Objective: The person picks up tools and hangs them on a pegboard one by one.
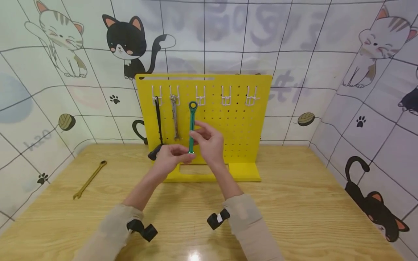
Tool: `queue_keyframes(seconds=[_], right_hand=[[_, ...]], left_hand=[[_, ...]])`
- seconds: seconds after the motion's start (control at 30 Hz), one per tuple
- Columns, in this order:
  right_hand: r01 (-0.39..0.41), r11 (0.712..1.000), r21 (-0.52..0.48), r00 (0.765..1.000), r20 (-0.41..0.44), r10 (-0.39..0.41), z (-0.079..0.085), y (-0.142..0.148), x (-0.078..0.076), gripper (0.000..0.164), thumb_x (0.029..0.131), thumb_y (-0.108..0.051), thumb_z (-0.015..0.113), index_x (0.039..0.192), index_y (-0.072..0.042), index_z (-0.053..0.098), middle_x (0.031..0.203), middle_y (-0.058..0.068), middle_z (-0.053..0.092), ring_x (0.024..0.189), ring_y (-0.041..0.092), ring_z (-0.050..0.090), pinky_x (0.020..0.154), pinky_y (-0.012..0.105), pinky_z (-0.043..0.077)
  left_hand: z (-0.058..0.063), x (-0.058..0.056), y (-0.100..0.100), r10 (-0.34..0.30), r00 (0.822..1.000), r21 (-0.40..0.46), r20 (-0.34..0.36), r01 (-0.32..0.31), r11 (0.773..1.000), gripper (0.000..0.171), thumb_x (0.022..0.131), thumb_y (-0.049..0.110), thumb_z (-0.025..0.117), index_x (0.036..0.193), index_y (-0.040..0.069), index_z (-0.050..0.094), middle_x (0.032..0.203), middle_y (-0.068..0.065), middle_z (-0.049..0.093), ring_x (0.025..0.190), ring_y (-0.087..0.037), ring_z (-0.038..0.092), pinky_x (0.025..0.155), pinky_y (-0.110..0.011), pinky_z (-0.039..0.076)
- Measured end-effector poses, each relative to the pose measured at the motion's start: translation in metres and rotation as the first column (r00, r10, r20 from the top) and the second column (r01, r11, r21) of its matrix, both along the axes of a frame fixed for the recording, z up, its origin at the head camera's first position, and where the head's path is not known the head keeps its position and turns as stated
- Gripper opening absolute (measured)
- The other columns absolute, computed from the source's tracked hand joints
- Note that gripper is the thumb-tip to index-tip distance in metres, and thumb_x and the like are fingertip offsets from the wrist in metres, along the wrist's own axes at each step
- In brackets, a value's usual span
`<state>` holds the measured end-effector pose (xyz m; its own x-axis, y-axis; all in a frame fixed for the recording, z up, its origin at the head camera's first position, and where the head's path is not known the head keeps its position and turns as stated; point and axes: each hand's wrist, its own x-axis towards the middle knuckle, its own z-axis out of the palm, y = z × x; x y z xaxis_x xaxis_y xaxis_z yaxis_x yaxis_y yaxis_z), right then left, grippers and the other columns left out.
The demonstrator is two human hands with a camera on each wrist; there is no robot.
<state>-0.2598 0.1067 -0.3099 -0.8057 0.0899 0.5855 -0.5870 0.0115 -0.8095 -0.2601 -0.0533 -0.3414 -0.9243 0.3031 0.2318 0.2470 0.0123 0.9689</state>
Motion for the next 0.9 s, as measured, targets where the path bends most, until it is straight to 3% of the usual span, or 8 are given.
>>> queue_keyframes(seconds=[0.2, 0.3, 0.57, 0.9], right_hand=[[0.031, 0.999, -0.020, 0.999, -0.020, -0.031, 0.005, 0.006, -0.004, 0.029, 0.089, -0.001, 0.075, 0.118, 0.000, 0.073, 0.083, 0.010, 0.074, 0.065, 0.017, 0.070, 0.069, 0.052, 0.059], [0.044, 0.999, -0.023, 0.998, -0.035, -0.044, 0.008, 0.009, -0.006, 0.028, 0.089, 0.000, 0.075, 0.117, 0.001, 0.073, 0.082, 0.009, 0.074, 0.063, 0.018, 0.069, 0.068, 0.054, 0.059], [0.078, 0.996, -0.032, 0.997, -0.003, -0.078, 0.013, 0.015, -0.011, 0.029, 0.088, -0.002, 0.077, 0.117, -0.001, 0.074, 0.081, 0.006, 0.074, 0.063, 0.016, 0.069, 0.063, 0.033, 0.060], [0.076, 0.997, -0.019, 0.996, 0.039, -0.076, 0.012, 0.017, -0.019, 0.029, 0.088, -0.002, 0.077, 0.117, 0.001, 0.073, 0.082, 0.008, 0.074, 0.063, 0.016, 0.069, 0.063, 0.032, 0.060]], left_hand=[[0.002, -0.003, 0.011, 0.030, 1.000, 0.010, -0.007, -0.030, 0.999, 0.019, 0.088, 0.014, 0.080, 0.099, -0.002, 0.076, 0.089, -0.010, 0.075, 0.083, -0.029, 0.073, 0.081, -0.042, 0.060], [0.002, -0.005, 0.016, 0.032, 0.999, 0.031, -0.013, -0.032, 0.999, 0.020, 0.088, 0.015, 0.080, 0.099, -0.001, 0.076, 0.089, -0.010, 0.075, 0.080, -0.025, 0.073, 0.082, -0.045, 0.059], [0.004, -0.007, 0.026, 0.051, 0.999, 0.079, -0.001, -0.051, 0.996, 0.019, 0.088, 0.014, 0.080, 0.099, -0.001, 0.076, 0.089, -0.009, 0.075, 0.084, -0.029, 0.073, 0.086, -0.050, 0.058], [-0.001, -0.013, 0.031, 0.076, 0.997, 0.100, 0.029, -0.078, 0.992, 0.017, 0.089, 0.012, 0.079, 0.098, -0.002, 0.075, 0.089, -0.009, 0.075, 0.079, -0.020, 0.072, 0.085, -0.046, 0.058]])
